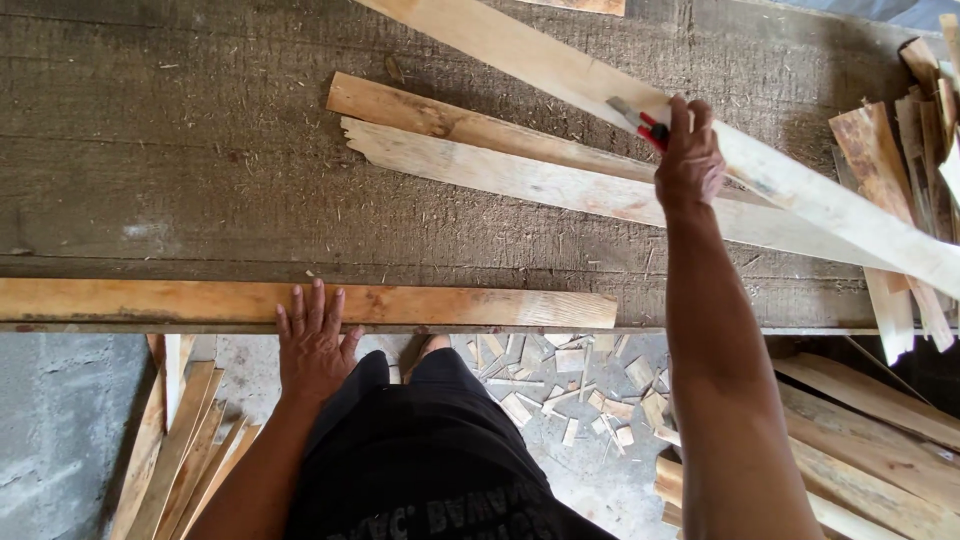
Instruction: Use a utility knife to shave and fit wood pieces for a structure.
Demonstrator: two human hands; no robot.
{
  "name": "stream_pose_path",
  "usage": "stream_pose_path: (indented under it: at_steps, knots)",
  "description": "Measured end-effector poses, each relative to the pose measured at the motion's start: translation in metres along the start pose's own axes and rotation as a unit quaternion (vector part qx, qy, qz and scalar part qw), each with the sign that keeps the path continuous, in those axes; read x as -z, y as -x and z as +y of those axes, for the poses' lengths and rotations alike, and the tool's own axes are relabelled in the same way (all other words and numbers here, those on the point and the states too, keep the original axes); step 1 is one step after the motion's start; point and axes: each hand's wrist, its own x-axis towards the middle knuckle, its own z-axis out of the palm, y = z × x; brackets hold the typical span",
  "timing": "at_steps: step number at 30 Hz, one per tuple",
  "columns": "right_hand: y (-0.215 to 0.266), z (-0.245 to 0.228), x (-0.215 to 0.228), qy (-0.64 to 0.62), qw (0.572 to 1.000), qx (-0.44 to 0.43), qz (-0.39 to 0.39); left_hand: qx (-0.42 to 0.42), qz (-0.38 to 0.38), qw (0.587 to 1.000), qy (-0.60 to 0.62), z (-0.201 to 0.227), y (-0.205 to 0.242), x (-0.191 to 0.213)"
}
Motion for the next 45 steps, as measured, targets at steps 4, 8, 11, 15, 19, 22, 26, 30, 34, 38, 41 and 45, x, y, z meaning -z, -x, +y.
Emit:
stream_pose_path:
  at_steps: [4, 8, 11, 15, 19, 22, 26, 30, 34, 38, 41, 45]
  knots:
    - [-0.006, -0.002, 0.013, 0.004, 0.999, 0.024, 0.026, 0.005, -0.004, 1.0, 0.0, 0.003, 0.0, 0.003]
    - [0.003, -0.03, 0.023, -0.071, 0.994, 0.035, -0.079, 0.001, 0.006, 1.0, 0.008, 0.003, -0.001, 0.007]
    - [0.014, -0.063, 0.033, -0.088, 0.983, 0.018, -0.161, 0.005, -0.002, 1.0, 0.002, 0.001, -0.003, 0.005]
    - [0.029, -0.088, 0.034, -0.087, 0.977, 0.036, -0.193, 0.003, 0.0, 1.0, 0.017, 0.003, 0.0, 0.007]
    - [0.039, -0.09, 0.024, -0.12, 0.971, 0.062, -0.196, 0.002, -0.02, 1.0, 0.006, 0.003, 0.002, 0.007]
    - [0.041, -0.084, 0.003, -0.144, 0.971, 0.097, -0.161, -0.001, -0.011, 1.0, 0.011, 0.003, -0.001, 0.007]
    - [0.035, -0.089, 0.002, -0.037, 0.971, 0.04, -0.234, -0.001, -0.011, 1.0, 0.005, 0.002, 0.0, 0.006]
    - [0.03, -0.077, -0.012, -0.057, 0.995, 0.053, -0.056, 0.001, -0.021, 1.0, 0.0, 0.001, 0.0, 0.005]
    - [0.02, -0.082, 0.005, -0.056, 0.996, 0.075, -0.005, 0.0, -0.026, 1.0, -0.003, -0.003, 0.0, -0.001]
    - [0.011, -0.083, 0.016, -0.028, 0.998, 0.047, 0.014, 0.003, -0.034, 0.999, -0.011, -0.004, 0.0, -0.001]
    - [0.006, -0.081, 0.023, -0.009, 0.997, 0.043, 0.057, 0.001, -0.021, 1.0, 0.001, -0.002, 0.002, 0.002]
    - [0.011, -0.079, 0.023, -0.003, 0.998, 0.053, 0.035, -0.004, -0.005, 1.0, 0.014, -0.001, 0.001, 0.003]
